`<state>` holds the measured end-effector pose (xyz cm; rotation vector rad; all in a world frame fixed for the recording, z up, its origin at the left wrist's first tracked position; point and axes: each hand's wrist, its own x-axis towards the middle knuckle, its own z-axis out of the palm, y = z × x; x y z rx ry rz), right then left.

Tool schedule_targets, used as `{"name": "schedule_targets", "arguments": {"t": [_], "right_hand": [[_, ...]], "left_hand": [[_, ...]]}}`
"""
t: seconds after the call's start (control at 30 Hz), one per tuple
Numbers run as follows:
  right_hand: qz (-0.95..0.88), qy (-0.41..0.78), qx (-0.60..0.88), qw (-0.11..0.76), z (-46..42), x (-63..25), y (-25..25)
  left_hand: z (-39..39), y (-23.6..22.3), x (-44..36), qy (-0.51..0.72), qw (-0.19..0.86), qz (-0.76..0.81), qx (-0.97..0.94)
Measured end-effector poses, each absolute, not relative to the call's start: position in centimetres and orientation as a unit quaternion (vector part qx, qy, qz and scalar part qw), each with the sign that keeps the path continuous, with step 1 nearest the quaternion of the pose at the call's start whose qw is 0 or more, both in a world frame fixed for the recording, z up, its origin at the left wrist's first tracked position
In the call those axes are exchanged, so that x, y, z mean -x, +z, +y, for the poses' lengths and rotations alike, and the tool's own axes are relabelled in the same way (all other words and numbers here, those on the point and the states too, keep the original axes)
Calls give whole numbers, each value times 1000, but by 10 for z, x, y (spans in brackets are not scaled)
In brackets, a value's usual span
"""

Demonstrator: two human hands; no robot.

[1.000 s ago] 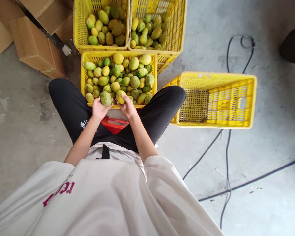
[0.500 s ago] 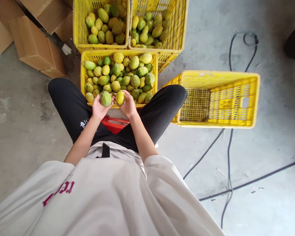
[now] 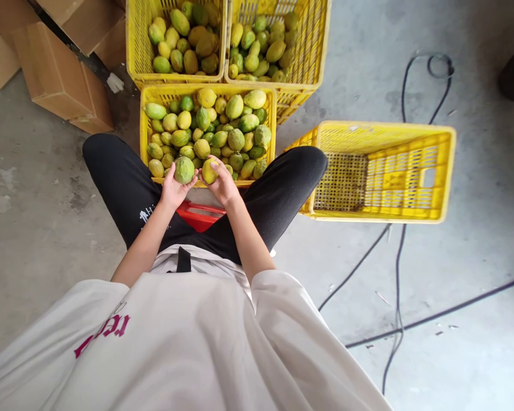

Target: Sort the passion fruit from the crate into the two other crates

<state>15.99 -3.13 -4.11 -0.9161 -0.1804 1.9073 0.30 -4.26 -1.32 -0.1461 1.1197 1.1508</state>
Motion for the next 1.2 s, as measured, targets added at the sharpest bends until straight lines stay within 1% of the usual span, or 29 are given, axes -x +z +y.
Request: {"name": "schedule_targets", "arguments": {"t": [0.17,0.5,0.7,0.93,1.1,1.2], "right_hand": [[-22,795,358,489,-29,-162,-45],[-74,764,430,475,-31,-159,-48],[-51,769,421,478,-31,-158,-49],[-7,769,371,521,-26,-161,-33],[-6,741,428,518,-27,-158,-31],[-2,750,423,509,-29,-159,-35]], "left_hand": [[-40,-6,-3,515,706,484,44],[-49,-5,-8,505,738,448,-21],[-44,-5,-5,485,723,490,36],[-44,1,-4,519,726,448,45],[-45,-5,-6,529,705,472,22],[-47,-8,-7,529,694,488,17]]}}
